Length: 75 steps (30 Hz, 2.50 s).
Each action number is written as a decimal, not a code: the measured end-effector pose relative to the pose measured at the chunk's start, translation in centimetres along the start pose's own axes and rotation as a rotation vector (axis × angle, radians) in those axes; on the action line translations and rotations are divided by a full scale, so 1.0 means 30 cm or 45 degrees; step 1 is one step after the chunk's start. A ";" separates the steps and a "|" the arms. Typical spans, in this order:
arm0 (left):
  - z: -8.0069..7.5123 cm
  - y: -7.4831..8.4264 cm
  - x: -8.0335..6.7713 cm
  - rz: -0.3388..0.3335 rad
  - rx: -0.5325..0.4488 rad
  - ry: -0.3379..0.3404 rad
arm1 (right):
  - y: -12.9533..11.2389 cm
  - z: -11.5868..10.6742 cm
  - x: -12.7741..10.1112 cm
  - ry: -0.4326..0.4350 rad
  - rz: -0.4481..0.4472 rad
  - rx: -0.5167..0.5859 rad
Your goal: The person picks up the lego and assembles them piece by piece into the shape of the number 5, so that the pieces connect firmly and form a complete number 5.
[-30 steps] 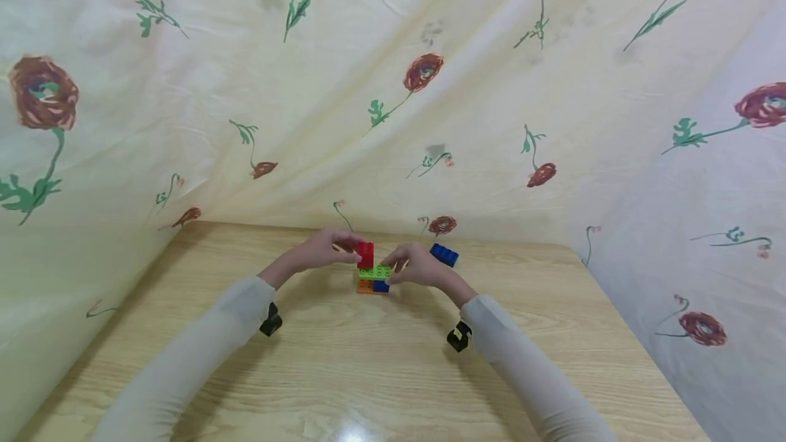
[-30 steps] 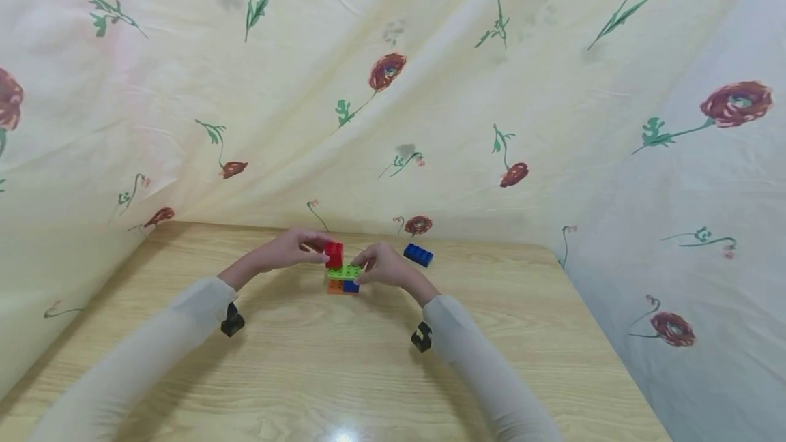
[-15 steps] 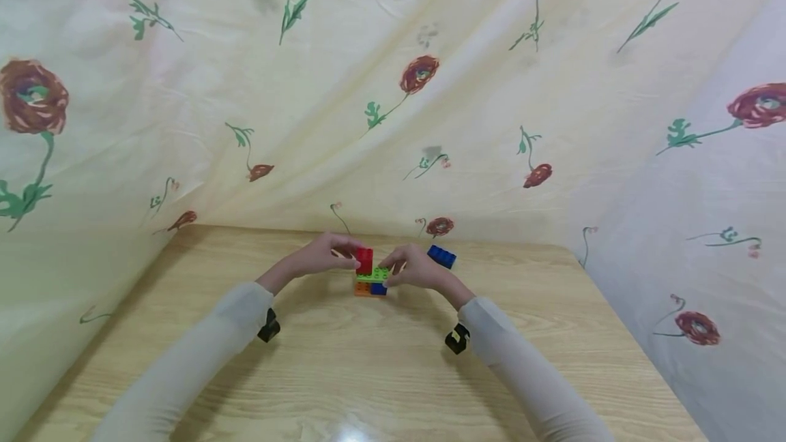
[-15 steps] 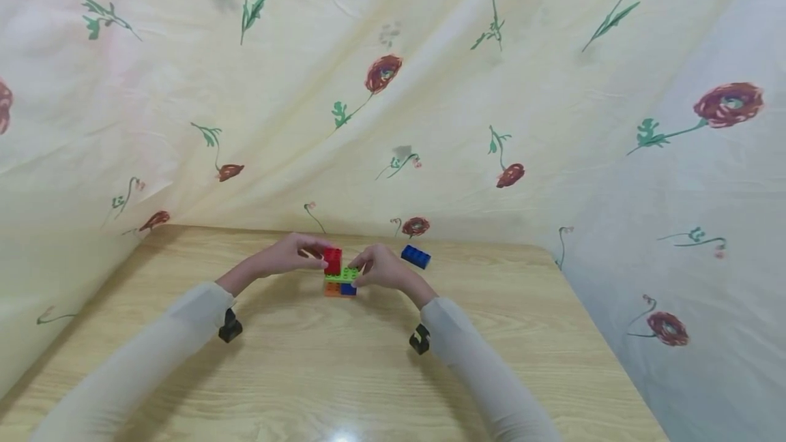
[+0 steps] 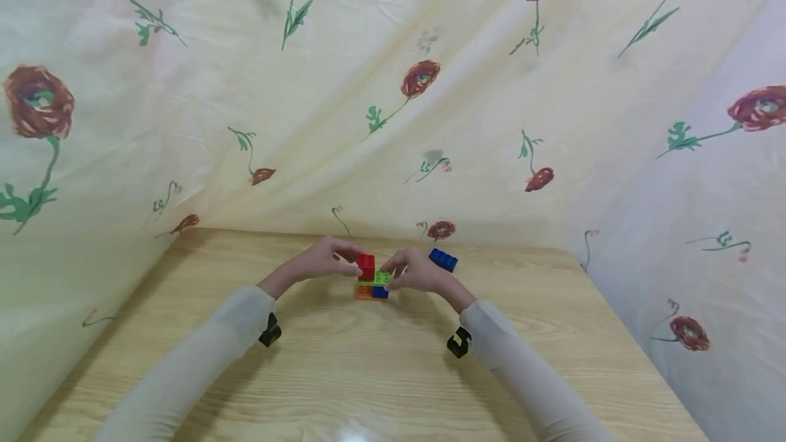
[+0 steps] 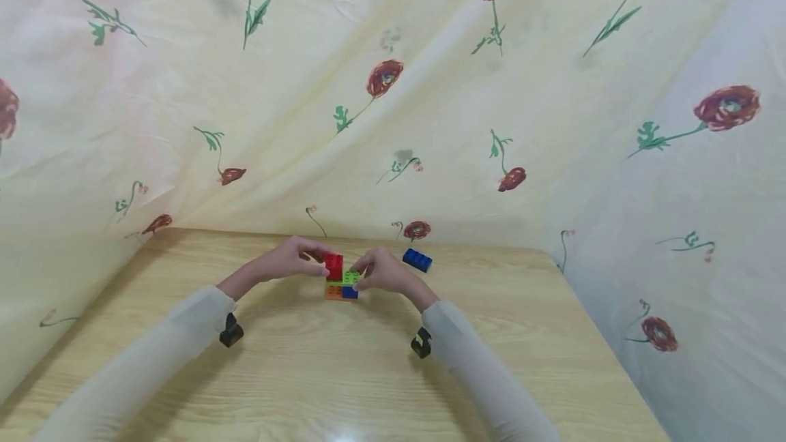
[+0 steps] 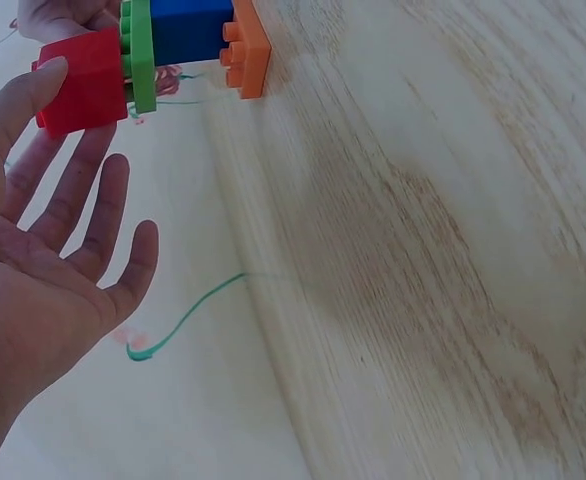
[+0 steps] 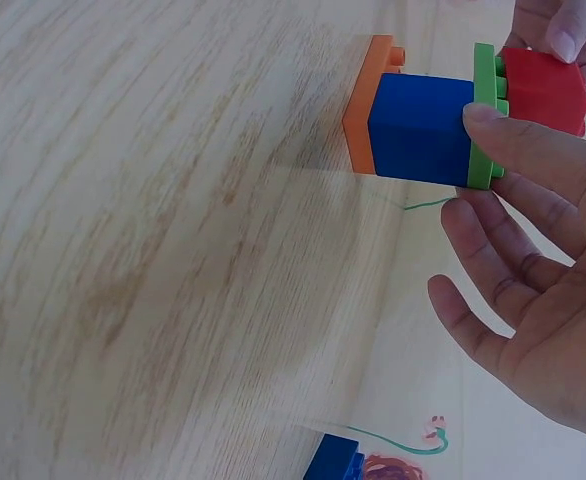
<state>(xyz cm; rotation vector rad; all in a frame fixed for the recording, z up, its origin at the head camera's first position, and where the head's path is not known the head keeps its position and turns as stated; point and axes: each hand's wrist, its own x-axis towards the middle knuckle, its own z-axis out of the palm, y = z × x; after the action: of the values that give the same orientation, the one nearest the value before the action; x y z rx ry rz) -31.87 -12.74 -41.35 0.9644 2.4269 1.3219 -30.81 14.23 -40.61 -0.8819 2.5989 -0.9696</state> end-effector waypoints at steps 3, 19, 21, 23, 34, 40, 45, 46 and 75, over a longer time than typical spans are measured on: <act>0.001 0.008 0.003 0.002 0.017 0.013 | 0.003 -0.002 0.001 0.011 -0.006 0.008; 0.022 0.005 -0.004 -0.026 -0.001 0.057 | 0.006 0.006 0.001 -0.001 -0.017 0.007; 0.027 0.000 -0.002 -0.023 -0.010 0.070 | 0.004 0.005 0.002 -0.004 -0.012 0.003; 0.030 -0.004 0.002 -0.017 -0.012 0.084 | 0.003 0.003 0.002 -0.005 -0.010 0.002; 0.025 0.013 0.005 -0.043 0.015 0.093 | 0.009 -0.001 0.012 -0.007 -0.023 -0.008; 0.031 0.006 0.001 -0.029 0.004 0.093 | 0.014 0.003 0.004 -0.011 -0.024 0.018; 0.043 0.003 -0.003 -0.022 0.015 0.099 | 0.019 0.011 -0.005 -0.020 -0.009 0.027; 0.045 0.003 -0.002 -0.017 0.018 0.102 | 0.020 0.012 -0.006 -0.018 -0.007 0.027; 0.047 0.038 0.020 -0.015 0.047 0.102 | 0.016 0.005 0.005 -0.012 -0.032 -0.005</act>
<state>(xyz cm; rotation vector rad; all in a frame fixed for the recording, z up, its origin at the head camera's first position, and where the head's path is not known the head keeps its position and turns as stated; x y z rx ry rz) -31.16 -10.98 -41.17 0.9222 2.5202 1.3411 -31.10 14.35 -41.03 -0.9197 2.5891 -0.9650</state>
